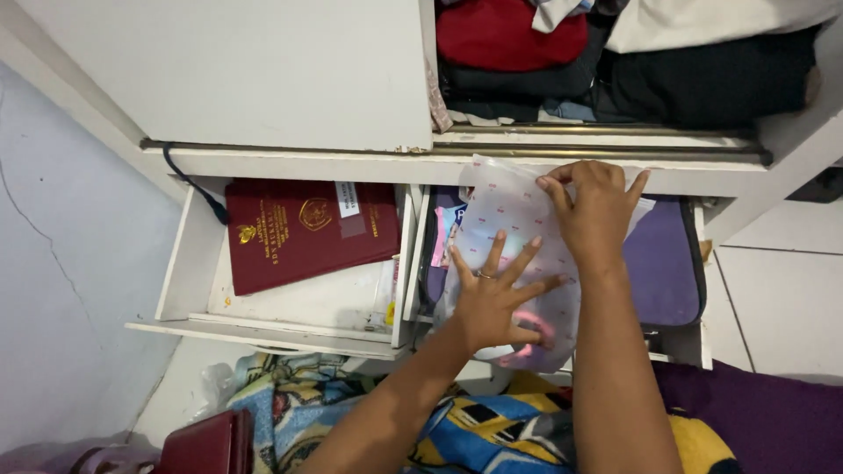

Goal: Organizing and searching through various items inside a white cabinet drawer, including folders, papers, and bags.

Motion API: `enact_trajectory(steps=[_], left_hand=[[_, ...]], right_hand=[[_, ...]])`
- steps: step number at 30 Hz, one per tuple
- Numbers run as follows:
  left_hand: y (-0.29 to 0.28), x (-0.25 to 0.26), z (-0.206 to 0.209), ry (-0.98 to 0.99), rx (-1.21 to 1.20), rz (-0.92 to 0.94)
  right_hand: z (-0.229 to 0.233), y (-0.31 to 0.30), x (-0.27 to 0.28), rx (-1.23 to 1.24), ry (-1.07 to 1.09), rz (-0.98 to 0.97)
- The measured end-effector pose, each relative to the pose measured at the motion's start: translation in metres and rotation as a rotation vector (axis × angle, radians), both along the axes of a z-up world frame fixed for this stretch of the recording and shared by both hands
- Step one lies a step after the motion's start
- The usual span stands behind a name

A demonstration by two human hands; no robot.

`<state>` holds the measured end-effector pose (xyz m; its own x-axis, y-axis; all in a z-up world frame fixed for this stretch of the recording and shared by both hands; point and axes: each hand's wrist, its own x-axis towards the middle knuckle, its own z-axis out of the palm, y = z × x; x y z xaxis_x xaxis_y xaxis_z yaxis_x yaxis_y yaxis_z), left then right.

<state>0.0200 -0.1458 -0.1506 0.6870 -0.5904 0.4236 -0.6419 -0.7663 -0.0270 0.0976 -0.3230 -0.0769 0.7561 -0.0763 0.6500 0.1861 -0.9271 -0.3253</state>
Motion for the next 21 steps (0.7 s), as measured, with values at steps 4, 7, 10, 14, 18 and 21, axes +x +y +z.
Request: enact_trajectory(steps=[4,7,10,14,18,21], left_hand=[[0.001,0.002,-0.002,0.027,0.012,0.006],[0.001,0.002,0.003,0.044,-0.008,-0.003],[0.0,0.002,0.006,0.032,-0.004,0.012],[0.002,0.001,0.014,0.092,-0.016,0.003],[0.006,0.001,0.025,0.186,-0.051,-0.041],[0.007,0.016,0.024,0.251,-0.258,-0.065]], right_hand=[[0.0,0.001,0.001,0.008,-0.007,0.0],[-0.001,0.002,0.002,0.016,-0.006,0.001],[-0.004,0.002,0.004,0.027,-0.005,-0.009],[0.001,0.003,0.0,0.045,0.022,0.017],[0.005,0.002,-0.006,0.026,0.086,0.042],[0.005,-0.007,-0.005,0.104,0.066,0.11]])
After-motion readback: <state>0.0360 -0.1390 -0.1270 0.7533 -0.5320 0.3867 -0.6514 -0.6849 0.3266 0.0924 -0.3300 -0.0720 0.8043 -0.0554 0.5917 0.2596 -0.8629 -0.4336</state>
